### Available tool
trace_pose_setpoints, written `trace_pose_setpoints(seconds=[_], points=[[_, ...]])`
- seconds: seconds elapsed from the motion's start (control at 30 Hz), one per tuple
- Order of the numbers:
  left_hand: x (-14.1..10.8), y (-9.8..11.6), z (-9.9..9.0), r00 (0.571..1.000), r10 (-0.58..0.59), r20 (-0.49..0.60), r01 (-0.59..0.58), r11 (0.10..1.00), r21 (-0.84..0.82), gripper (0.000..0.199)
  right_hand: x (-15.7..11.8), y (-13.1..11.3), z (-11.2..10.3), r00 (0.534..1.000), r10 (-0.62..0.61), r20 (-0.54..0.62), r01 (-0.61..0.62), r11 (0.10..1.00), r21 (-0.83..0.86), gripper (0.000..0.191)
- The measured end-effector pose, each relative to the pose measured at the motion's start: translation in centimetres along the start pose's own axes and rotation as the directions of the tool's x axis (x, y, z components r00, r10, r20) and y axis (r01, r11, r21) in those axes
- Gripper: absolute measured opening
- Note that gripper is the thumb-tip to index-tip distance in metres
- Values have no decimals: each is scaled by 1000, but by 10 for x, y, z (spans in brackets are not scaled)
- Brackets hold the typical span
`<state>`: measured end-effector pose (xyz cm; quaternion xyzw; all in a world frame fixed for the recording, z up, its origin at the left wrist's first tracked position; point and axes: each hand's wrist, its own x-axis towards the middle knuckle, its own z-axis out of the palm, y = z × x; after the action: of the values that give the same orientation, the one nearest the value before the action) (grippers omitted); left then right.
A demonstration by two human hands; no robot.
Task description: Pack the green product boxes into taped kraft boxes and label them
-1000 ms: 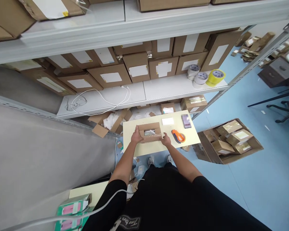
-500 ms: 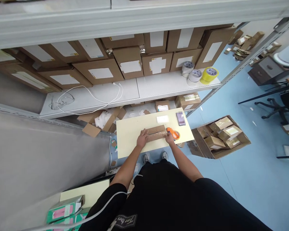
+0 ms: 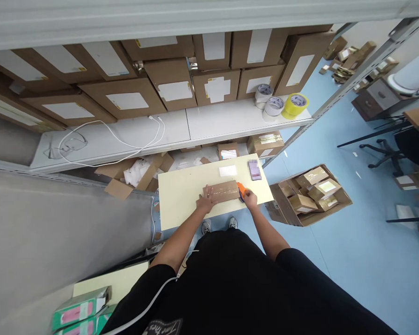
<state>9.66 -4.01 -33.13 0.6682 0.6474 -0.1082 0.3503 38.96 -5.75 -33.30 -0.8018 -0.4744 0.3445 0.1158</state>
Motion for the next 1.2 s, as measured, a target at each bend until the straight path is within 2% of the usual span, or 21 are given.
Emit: trace_pose_setpoints(seconds=[0.1, 0.2, 0.33, 0.43, 0.5, 0.63, 0.7, 0.8, 0.87, 0.93, 1.03, 1.2], points=[[3, -1, -2, 999, -20, 34, 19, 1000, 7, 97, 3, 6, 4, 987, 40, 158, -24, 995, -99, 22], [5, 1, -7, 995, -62, 75, 63, 998, -6, 100, 5, 8, 15, 972, 29, 235, 2, 992, -127, 33], [4, 5, -12, 987, -118, 105, 118, 993, 6, 101, 13, 8, 24, 976, -51, 211, 69, 995, -76, 56], [2, 7, -13, 989, -114, 96, 114, 993, 11, 102, 20, 11, 20, 983, -79, 169, 82, 997, -9, 49], [2, 9, -14, 990, -108, 94, 107, 994, 17, 102, 20, 14, 12, 991, -87, 97, 83, 996, 41, 42], [-1, 9, -16, 987, -103, 126, 97, 994, 47, 102, 8, 21, -6, 996, -88, -3, 88, 991, 97, 42], [-4, 7, -17, 993, -39, 110, 37, 999, 21, 99, -2, 19, -14, 992, -127, -19, 129, 984, 122, 44], [-8, 3, -17, 993, 99, 68, -100, 995, 1, 90, -15, 6, -26, 944, -324, -62, 329, 916, 230, 45], [-8, 1, -18, 986, 136, 94, -140, 989, 38, 86, -23, -9, -33, 873, -482, -76, 476, 807, 350, 45], [-4, 0, -20, 981, 147, 123, -157, 985, 77, 84, -29, -26, -37, 818, -572, -61, 526, 702, 479, 43], [5, 0, -25, 970, 209, 121, -219, 973, 74, 83, -34, -47, -36, 815, -579, 1, 466, 656, 594, 38], [16, 3, -29, 955, 261, 138, -261, 965, -18, 84, -31, -57, -25, 884, -456, 101, 326, 757, 565, 44]])
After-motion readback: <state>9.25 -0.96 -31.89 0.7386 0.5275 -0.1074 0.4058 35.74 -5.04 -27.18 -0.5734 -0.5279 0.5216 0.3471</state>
